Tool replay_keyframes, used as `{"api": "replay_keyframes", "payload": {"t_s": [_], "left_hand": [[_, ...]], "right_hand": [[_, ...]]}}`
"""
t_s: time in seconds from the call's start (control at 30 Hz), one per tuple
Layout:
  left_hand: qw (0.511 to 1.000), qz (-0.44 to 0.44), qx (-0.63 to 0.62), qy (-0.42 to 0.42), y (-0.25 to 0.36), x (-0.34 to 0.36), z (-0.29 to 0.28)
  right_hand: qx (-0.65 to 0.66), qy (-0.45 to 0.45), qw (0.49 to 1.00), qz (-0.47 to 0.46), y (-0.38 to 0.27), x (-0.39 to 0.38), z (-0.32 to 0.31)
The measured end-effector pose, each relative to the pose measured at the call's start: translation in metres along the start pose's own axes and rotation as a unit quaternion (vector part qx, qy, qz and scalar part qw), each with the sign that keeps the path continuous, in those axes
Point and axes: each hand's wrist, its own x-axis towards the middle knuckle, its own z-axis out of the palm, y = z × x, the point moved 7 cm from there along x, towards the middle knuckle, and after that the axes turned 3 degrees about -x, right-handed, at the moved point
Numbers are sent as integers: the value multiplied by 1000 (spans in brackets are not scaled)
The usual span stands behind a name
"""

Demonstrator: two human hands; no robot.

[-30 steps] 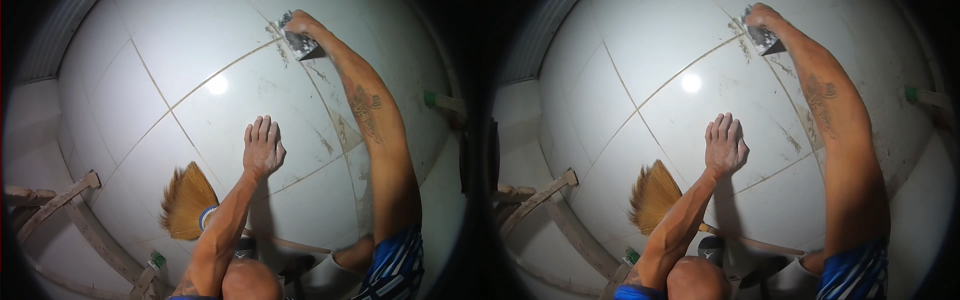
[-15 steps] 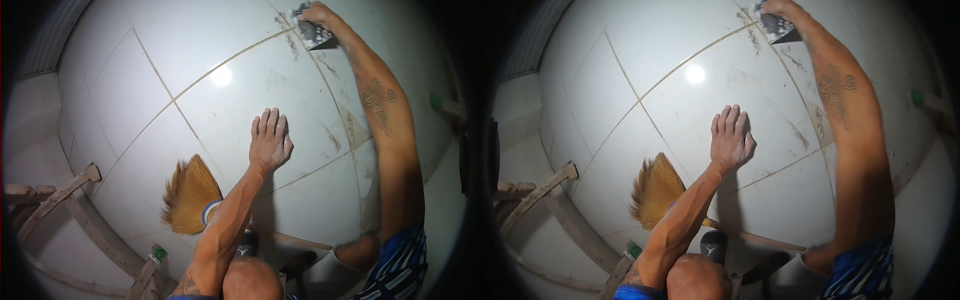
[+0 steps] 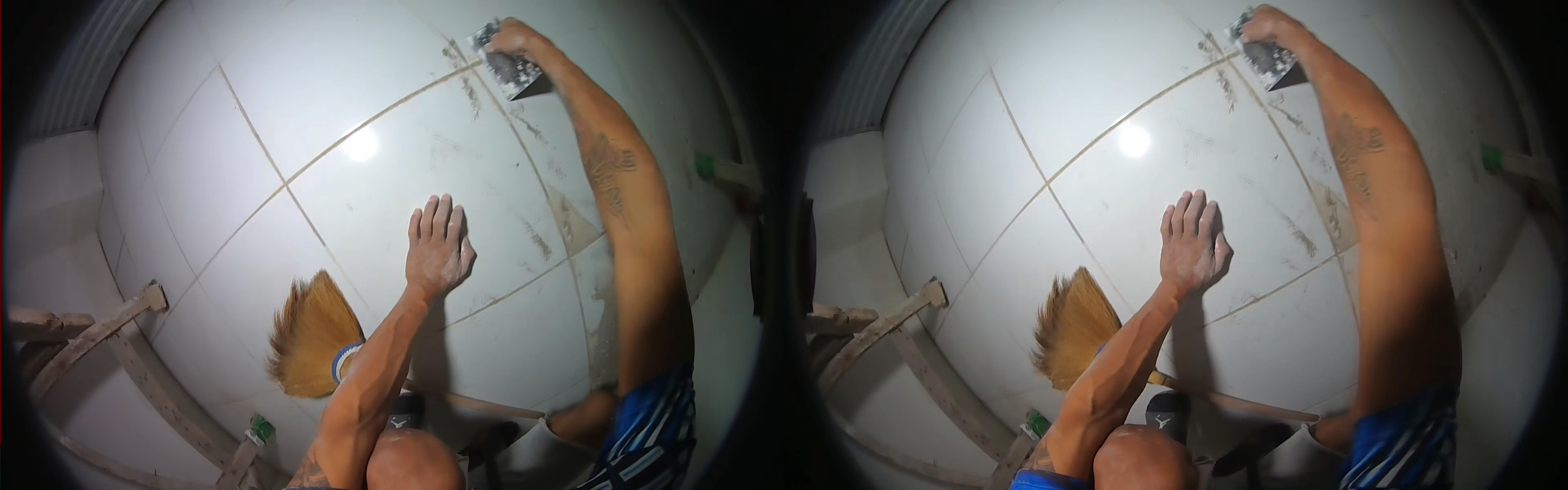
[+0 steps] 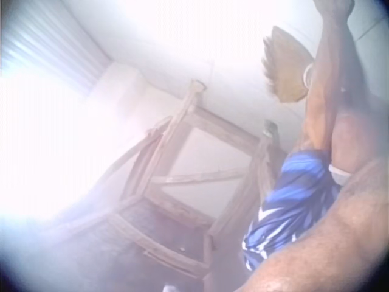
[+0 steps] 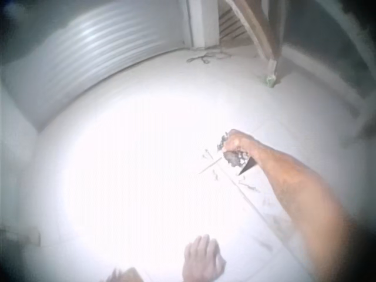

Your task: The person applies grout to the joints between floor tiles using a small metal scraper. They repeatedly spread the paste along the seams and scrape away excess material from the surface of the tiles.

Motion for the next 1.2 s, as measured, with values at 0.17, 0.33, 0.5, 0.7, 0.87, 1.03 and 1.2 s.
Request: {"api": "replay_keyframes", "payload": {"t_s": [0.17, 0.33, 0.5, 0.7, 0.87, 1.03, 1.2], "left_hand": [[1000, 1, -5, -2, 14, 6, 10], [1000, -14, -5, -24, 3, 2, 6], [1000, -3, -9, -11, 13, 5, 11], [1000, -2, -1, -2, 0, 0, 5], [999, 6, -40, 4, 32, 13, 12], [1000, -12, 6, -14, 4, 2, 4], [1000, -4, -23, -14, 20, 3, 14]], "right_hand": [[187, -128, 965, -129, 7, 9, 12], [0, -48, 999, -22, -26, 3, 6], [-32, -99, 994, -15, -4, 17, 8], [138, -64, 988, 34, 80, 0, -22], [48, -66, 997, 11, 115, 54, -40], [-5, -48, 992, -120, 10, 22, -5], [100, -159, 982, -22, 32, -11, -19]]}}
